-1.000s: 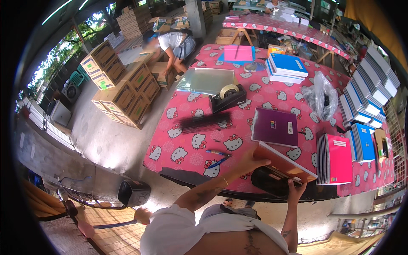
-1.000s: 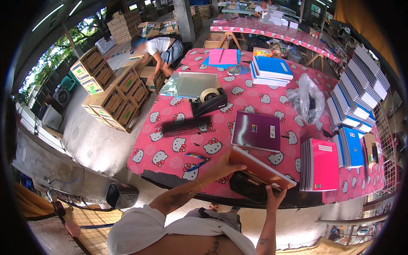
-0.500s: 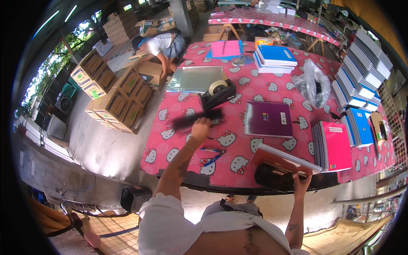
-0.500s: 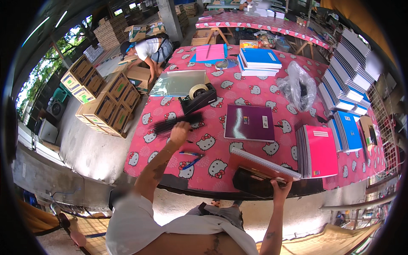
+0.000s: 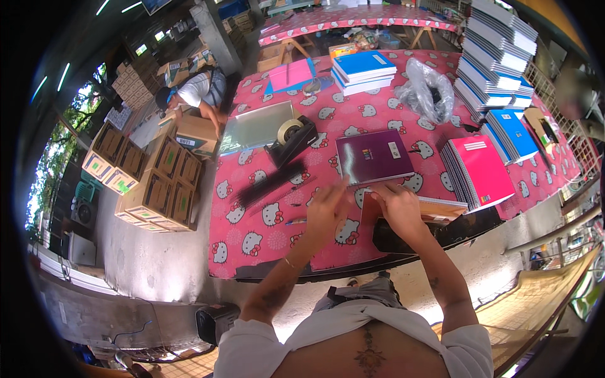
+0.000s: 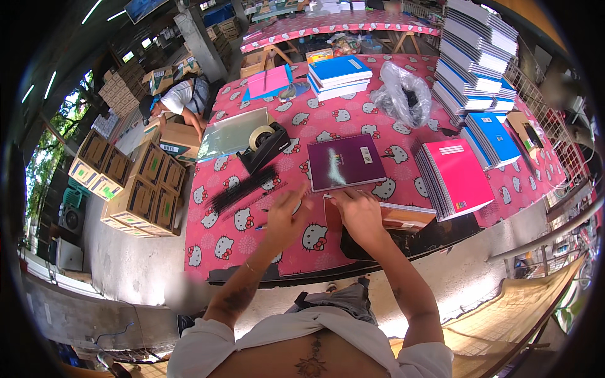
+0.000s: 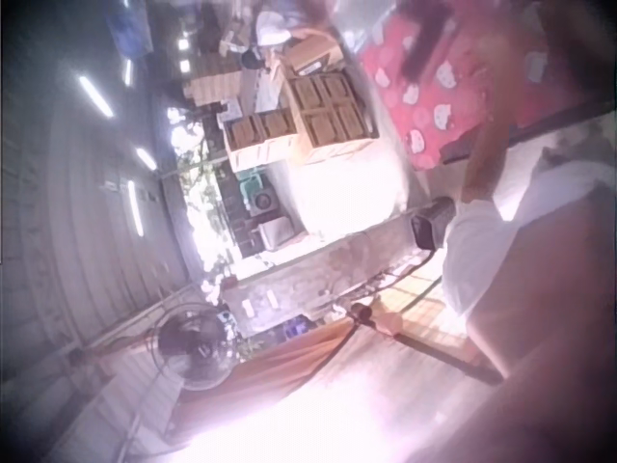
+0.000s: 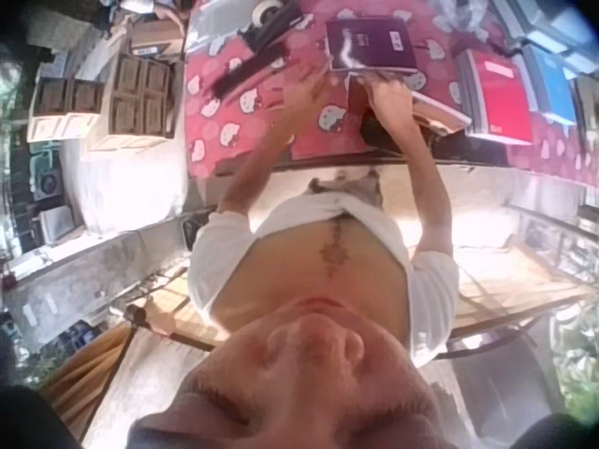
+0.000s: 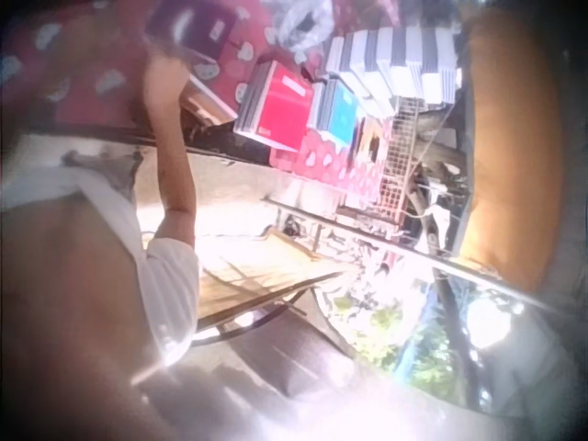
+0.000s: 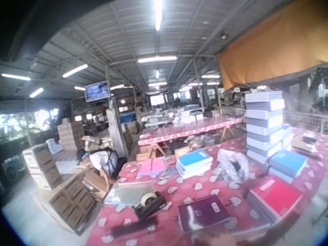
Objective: The person packages books by hand by picking up books of various colors from a table, placing them into a black pouch, and then moving the packaged items aside.
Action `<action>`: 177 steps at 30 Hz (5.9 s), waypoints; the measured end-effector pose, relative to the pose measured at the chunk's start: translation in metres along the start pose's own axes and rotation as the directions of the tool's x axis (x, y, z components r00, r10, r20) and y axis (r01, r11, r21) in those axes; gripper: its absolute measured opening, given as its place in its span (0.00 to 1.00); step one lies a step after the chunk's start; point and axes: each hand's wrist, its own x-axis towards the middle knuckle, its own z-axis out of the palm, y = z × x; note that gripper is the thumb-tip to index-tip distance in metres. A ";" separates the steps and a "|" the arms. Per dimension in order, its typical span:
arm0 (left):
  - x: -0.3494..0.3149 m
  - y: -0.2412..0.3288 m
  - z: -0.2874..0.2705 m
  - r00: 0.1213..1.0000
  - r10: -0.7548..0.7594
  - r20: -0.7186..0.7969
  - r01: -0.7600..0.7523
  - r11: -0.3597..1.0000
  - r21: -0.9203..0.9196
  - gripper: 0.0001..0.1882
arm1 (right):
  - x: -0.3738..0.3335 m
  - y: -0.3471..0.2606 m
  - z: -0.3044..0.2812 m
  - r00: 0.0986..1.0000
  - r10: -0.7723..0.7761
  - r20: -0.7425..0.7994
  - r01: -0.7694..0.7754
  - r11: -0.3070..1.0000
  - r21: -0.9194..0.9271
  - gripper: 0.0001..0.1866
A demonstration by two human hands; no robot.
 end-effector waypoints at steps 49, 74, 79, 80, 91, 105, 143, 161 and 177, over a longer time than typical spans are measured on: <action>0.039 -0.004 0.005 0.858 0.098 0.504 -0.043 0.992 -0.119 0.12 | -0.002 0.010 -0.039 0.964 0.102 0.246 -0.123 0.990 0.071 0.14; 0.046 -0.004 0.014 0.851 0.079 0.519 0.062 0.967 -0.249 0.14 | -0.002 0.027 -0.042 0.968 0.045 0.248 -0.048 0.999 0.005 0.13; 0.054 -0.002 -0.006 0.831 -0.028 0.556 0.254 0.907 -0.334 0.11 | 0.010 0.021 -0.043 0.983 -0.007 0.185 -0.010 0.996 0.090 0.13; 0.054 -0.007 -0.007 0.753 -0.093 0.651 0.382 0.868 -0.318 0.10 | 0.014 0.017 -0.038 0.984 -0.018 0.180 -0.004 0.993 0.118 0.14; 0.047 -0.014 -0.003 0.743 -0.123 0.658 0.294 0.943 -0.155 0.14 | 0.019 0.014 -0.021 0.964 -0.038 0.263 -0.003 0.988 0.154 0.14; 0.043 -0.010 -0.010 0.870 0.155 0.468 -0.109 0.986 -0.124 0.11 | -0.009 0.010 -0.052 0.990 -0.101 0.096 0.106 0.993 -0.051 0.19; 0.013 0.053 0.066 0.816 0.150 0.559 -0.389 0.857 0.338 0.41 | -0.026 0.051 -0.068 0.888 0.207 0.411 -0.164 0.977 -0.139 0.19; 0.050 0.058 0.080 0.851 0.185 0.492 -0.281 0.951 0.128 0.16 | -0.095 0.146 -0.068 0.882 0.243 0.404 -0.469 0.369 0.802 0.19; 0.037 0.082 0.116 0.850 0.040 0.525 -0.421 0.650 0.633 0.48 | -0.087 0.149 -0.070 0.891 0.283 0.355 -0.447 0.413 0.794 0.16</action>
